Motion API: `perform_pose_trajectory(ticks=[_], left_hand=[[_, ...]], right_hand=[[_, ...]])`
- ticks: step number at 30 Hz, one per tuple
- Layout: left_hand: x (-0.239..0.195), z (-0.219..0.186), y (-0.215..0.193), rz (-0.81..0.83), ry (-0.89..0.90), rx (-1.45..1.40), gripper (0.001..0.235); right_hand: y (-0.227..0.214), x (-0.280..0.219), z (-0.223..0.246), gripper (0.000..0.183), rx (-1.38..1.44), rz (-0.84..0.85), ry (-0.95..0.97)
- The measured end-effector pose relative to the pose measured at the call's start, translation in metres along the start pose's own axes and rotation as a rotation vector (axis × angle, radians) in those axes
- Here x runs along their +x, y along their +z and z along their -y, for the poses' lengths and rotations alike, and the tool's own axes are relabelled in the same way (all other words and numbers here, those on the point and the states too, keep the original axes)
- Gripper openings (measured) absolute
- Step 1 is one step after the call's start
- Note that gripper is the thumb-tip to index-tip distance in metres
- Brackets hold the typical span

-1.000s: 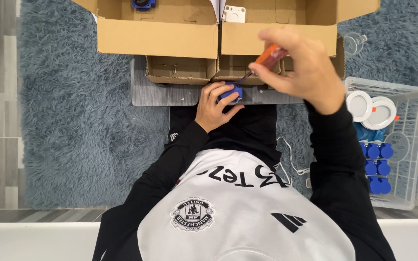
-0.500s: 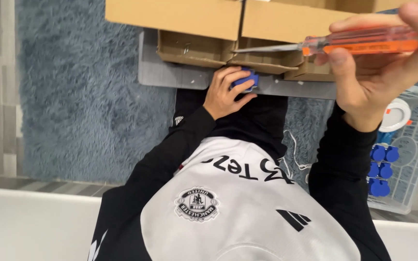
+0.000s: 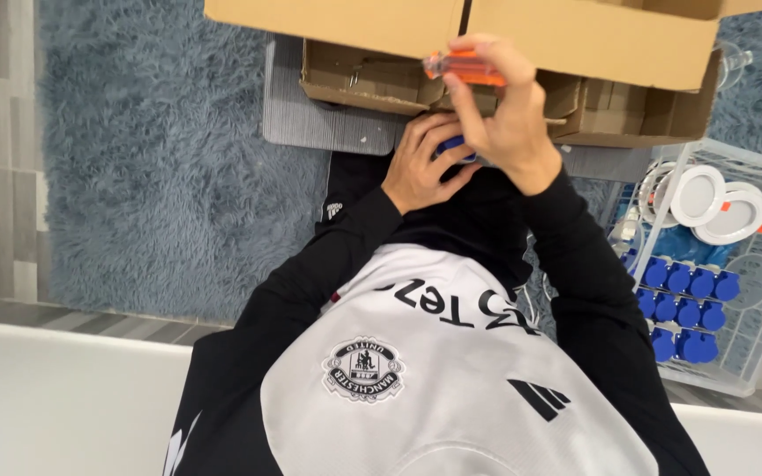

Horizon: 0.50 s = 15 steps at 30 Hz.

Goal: Assembling small electrical or hardware components by fitting blue parts into white housings and using a screwdriver.

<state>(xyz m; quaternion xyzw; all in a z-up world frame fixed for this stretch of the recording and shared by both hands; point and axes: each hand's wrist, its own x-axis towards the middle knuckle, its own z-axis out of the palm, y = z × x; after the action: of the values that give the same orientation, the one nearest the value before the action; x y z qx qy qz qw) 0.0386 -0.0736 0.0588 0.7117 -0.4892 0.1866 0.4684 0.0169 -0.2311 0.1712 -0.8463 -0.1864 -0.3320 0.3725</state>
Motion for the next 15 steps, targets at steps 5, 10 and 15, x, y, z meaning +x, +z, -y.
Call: perform_pose_trajectory(ticks=[5, 10, 15], left_hand=[[0.004, -0.013, -0.006, 0.001, -0.028, -0.015, 0.039], [0.019, -0.045, -0.043, -0.028, -0.113, -0.097, 0.044], [0.022, -0.053, -0.083, -0.085, -0.455, -0.572, 0.047]], right_hand=[[-0.002, 0.000, 0.004, 0.063, 0.048, -0.006, 0.007], [-0.027, -0.007, 0.023, 0.066, 0.107, -0.106, 0.037], [-0.060, -0.022, 0.066, 0.052, 0.288, -0.385, 0.217]])
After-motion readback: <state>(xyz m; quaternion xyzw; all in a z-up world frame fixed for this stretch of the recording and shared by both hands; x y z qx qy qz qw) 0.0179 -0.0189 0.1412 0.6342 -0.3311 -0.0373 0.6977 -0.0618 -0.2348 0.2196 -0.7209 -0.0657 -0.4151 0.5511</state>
